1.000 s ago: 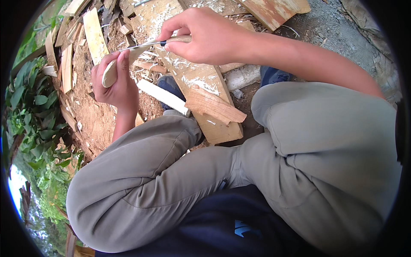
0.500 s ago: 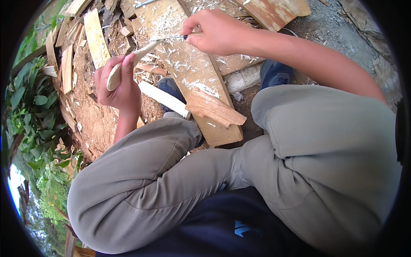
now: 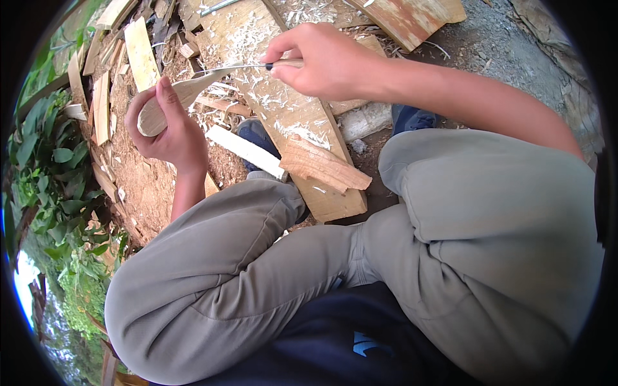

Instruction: The person sits cross-legged on the ground and uses a curved carving knife to shape a piece of light-colored wood. They hold the wood in their left hand and carefully shave off thin curls of wood with the knife in their right hand.

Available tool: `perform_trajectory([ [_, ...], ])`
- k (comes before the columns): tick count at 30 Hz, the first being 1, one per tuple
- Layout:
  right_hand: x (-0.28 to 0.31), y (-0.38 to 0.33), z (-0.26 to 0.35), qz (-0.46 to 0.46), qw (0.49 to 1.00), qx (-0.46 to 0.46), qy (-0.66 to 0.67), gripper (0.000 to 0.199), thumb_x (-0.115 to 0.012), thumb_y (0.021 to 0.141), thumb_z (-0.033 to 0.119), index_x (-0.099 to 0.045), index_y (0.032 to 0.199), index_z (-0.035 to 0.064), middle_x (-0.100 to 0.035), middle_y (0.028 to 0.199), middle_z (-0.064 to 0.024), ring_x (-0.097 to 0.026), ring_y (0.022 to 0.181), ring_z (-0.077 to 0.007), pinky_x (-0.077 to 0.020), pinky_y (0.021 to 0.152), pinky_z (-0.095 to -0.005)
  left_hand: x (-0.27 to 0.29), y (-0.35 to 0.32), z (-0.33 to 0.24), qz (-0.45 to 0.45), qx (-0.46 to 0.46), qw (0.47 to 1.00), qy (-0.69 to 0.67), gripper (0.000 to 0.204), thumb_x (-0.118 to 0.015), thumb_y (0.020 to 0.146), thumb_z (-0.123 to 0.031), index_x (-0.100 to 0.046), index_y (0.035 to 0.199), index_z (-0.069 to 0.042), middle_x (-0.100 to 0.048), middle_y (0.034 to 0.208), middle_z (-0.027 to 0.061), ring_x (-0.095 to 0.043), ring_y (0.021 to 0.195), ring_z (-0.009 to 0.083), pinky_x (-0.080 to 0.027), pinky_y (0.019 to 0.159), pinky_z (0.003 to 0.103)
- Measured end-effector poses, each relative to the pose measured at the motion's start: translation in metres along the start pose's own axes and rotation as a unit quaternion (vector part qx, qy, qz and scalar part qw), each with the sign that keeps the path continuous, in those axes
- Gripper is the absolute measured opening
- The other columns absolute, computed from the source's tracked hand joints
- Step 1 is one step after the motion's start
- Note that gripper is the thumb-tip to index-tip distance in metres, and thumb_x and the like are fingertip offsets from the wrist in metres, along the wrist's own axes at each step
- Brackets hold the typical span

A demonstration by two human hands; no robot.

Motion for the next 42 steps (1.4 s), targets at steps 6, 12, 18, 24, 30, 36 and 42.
perform_trajectory([
  [6, -0.005, -0.003, -0.009, -0.02, 1.0, -0.012, 0.007, 0.027, -0.064, 0.09, 0.015, -0.068, 0.113, 0.0017, -0.071, 0.102, -0.0239, -0.07, 0.102, -0.0337, -0.0537, 0.088, -0.0399, 0.004, 0.003, 0.006, -0.024, 0.022, 0.999, 0.019, 0.022, -0.07, 0.094, -0.007, -0.051, 0.105, -0.002, -0.055, 0.101, 0.0073, -0.059, 0.08, 0.0101, -0.053, 0.067, 0.023],
  [12, -0.002, -0.003, -0.012, -0.002, 0.998, -0.05, -0.042, 0.026, -0.064, 0.089, 0.015, -0.07, 0.11, 0.0017, -0.072, 0.097, -0.0246, -0.071, 0.098, -0.0333, -0.0547, 0.085, -0.0404, 0.004, 0.005, 0.009, -0.02, 0.04, 0.999, 0.019, 0.024, -0.068, 0.095, -0.008, -0.047, 0.107, -0.002, -0.051, 0.099, 0.007, -0.057, 0.081, 0.0101, -0.051, 0.067, 0.023],
  [18, -0.007, 0.002, -0.01, 0.036, 0.993, -0.103, -0.038, 0.025, -0.062, 0.089, 0.015, -0.07, 0.11, 0.0016, -0.072, 0.099, -0.0242, -0.07, 0.103, -0.034, -0.0546, 0.087, -0.04, 0.006, 0.003, 0.008, -0.042, 0.082, 0.996, 0.004, 0.023, -0.065, 0.096, -0.007, -0.045, 0.106, -0.003, -0.05, 0.098, 0.0064, -0.055, 0.078, 0.0103, -0.05, 0.066, 0.023],
  [24, -0.003, -0.005, -0.009, -0.017, 0.999, -0.027, -0.011, 0.026, -0.062, 0.089, 0.016, -0.069, 0.11, 0.0017, -0.071, 0.099, -0.023, -0.071, 0.094, -0.033, -0.0542, 0.082, -0.0431, 0.003, 0.003, 0.004, -0.023, 0.042, 0.999, 0.024, 0.023, -0.065, 0.097, -0.01, -0.044, 0.105, -0.003, -0.049, 0.096, 0.0053, -0.054, 0.075, 0.0096, -0.048, 0.063, 0.023],
  [30, 0.026, 0.009, 0.003, -0.075, 0.991, 0.034, -0.101, 0.026, -0.062, 0.092, 0.016, -0.064, 0.115, 0.0037, -0.07, 0.097, -0.0203, -0.069, 0.09, -0.036, -0.0537, 0.081, -0.0457, 0.023, 0.031, 0.001, -0.036, 0.111, 0.987, -0.112, 0.018, -0.06, 0.101, -0.016, -0.045, 0.102, -0.006, -0.05, 0.086, 0.0018, -0.052, 0.068, 0.0077, -0.044, 0.056, 0.023],
  [36, 0.001, 0.037, -0.014, -0.065, 0.954, 0.144, -0.256, 0.028, -0.058, 0.094, 0.015, -0.055, 0.121, 0.0095, -0.06, 0.103, -0.0178, -0.063, 0.089, -0.038, -0.0527, 0.081, -0.0481, 0.065, 0.098, -0.002, -0.13, 0.182, 0.954, -0.199, 0.012, -0.057, 0.101, -0.019, -0.05, 0.1, -0.009, -0.049, 0.08, -0.0012, -0.049, 0.064, 0.007, -0.04, 0.052, 0.022],
  [42, 0.04, 0.038, 0.026, -0.098, 0.95, 0.205, -0.216, 0.028, -0.06, 0.096, 0.021, -0.066, 0.12, 0.0091, -0.062, 0.106, -0.017, -0.063, 0.092, -0.0349, -0.0507, 0.088, -0.0439, 0.082, 0.15, -0.061, -0.172, 0.139, 0.94, -0.261, 0.013, -0.052, 0.102, -0.022, -0.053, 0.098, -0.01, -0.046, 0.076, -0.0029, -0.045, 0.06, 0.0052, -0.036, 0.046, 0.022],
])
Point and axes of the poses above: each hand's wrist, its own y-axis towards the middle knuckle, its own x-axis out of the back of the hand, z = x × y, the point moved 4 cm from there along y, towards the middle knuckle
